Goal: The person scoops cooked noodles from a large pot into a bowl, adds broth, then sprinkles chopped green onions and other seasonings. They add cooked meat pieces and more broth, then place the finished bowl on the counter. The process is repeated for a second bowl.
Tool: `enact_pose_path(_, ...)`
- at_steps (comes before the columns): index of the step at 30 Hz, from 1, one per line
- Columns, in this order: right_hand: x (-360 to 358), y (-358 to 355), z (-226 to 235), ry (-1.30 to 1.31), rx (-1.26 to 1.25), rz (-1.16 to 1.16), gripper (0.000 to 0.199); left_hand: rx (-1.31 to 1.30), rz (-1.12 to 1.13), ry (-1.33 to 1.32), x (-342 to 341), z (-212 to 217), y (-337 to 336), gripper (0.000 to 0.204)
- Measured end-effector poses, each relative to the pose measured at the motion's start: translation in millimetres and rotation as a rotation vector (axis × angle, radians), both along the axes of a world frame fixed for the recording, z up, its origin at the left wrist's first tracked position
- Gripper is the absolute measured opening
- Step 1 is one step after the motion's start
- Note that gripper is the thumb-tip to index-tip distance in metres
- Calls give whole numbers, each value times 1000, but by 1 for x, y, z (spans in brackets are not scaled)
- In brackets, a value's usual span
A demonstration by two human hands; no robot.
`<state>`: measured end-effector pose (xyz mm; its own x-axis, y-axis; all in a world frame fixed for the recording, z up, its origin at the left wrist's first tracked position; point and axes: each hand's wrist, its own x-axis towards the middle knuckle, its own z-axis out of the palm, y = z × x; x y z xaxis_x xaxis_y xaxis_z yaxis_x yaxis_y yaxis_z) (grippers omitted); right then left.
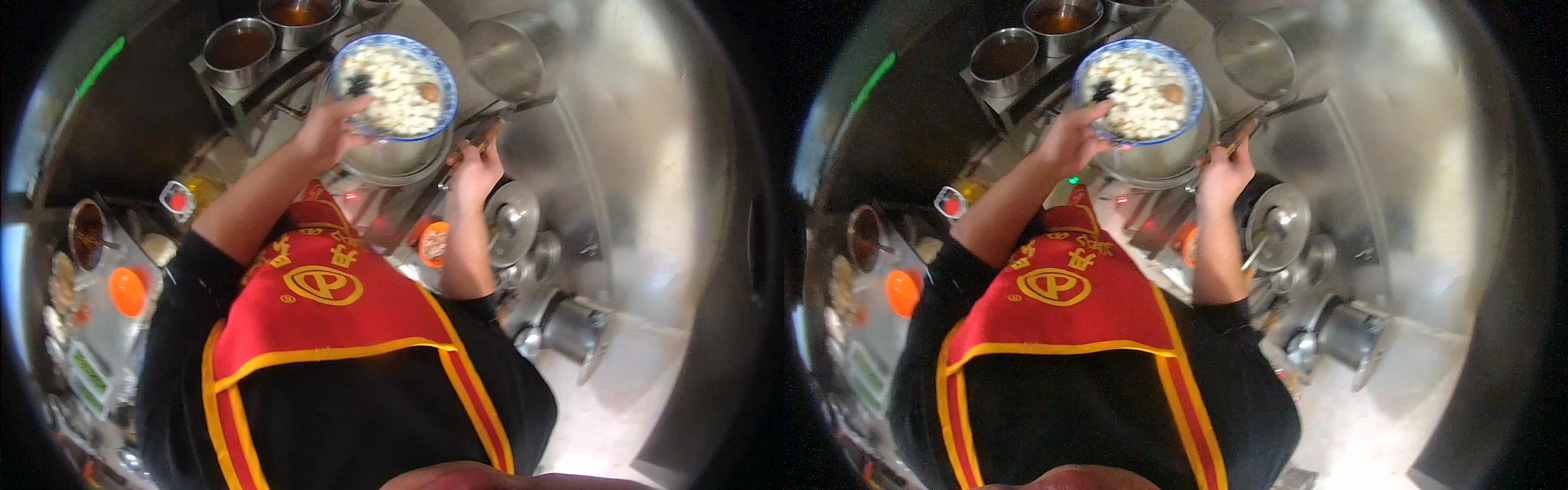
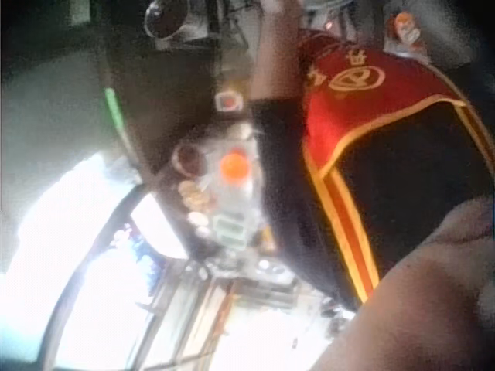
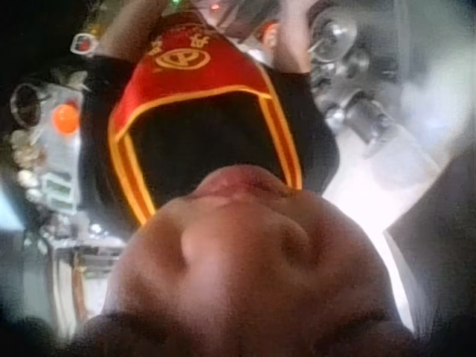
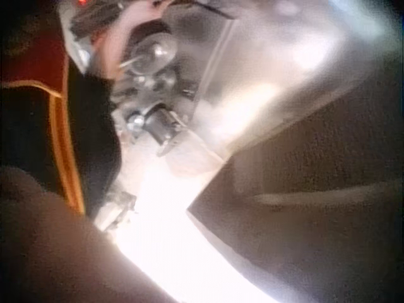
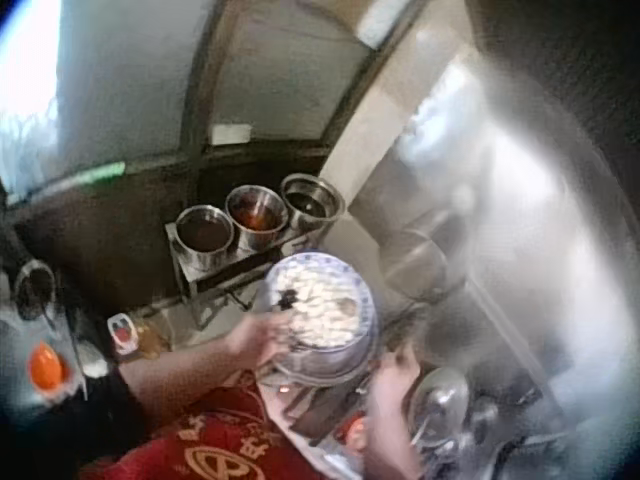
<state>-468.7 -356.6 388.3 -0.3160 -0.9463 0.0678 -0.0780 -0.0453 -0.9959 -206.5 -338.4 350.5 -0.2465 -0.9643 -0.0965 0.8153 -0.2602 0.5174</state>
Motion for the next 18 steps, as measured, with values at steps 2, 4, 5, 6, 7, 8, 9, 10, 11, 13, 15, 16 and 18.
enact_pose_path(2, -26, -15, -32, -125, 347, 65, 13, 84, -16, -17, 45, -33, 25, 55)
enact_pose_path(4, -43, -31, -78, -297, 595, 115, 10, 124, 103, -45, 81, -67, 55, 54)
enact_pose_path(5, -49, -38, -100, -343, 665, 166, 10, 218, 150, -115, 98, -80, 69, 54)
enact_pose_path(6, -55, -43, -122, -364, 762, 177, 11, 250, 180, -129, 113, -93, 86, 55)
enact_pose_path(7, -60, -44, -142, -384, 875, 197, 12, 336, 217, -145, 125, -103, 101, 56)
enact_pose_path(8, -67, -47, -157, -472, 932, 252, 13, 430, 259, -126, 134, -112, 113, 57)
enact_pose_path(9, -78, -49, -166, -559, 1000, 315, 14, 398, 284, -156, 141, -118, 125, 59)
enact_pose_path(10, -85, -49, -176, -619, 1035, 330, 14, 453, 333, -194, 146, -123, 135, 61)
enact_pose_path(11, -91, -46, -184, -594, 1030, 353, 18, 497, 321, -217, 152, -127, 145, 62)
enact_pose_path(13, -96, -46, -196, -553, 1105, 319, 18, 462, 327, -162, 154, -136, 151, 61)
enact_pose_path(15, -90, -44, -202, -476, 1132, 299, 17, 463, 347, -216, 158, -144, 154, 61)
enact_pose_path(16, -85, -40, -202, -415, 1137, 276, 16, 451, 363, -243, 160, -148, 154, 61)
enact_pose_path(18, -76, -25, -192, -303, 1047, 224, 18, 522, 328, -382, 165, -151, 151, 58)
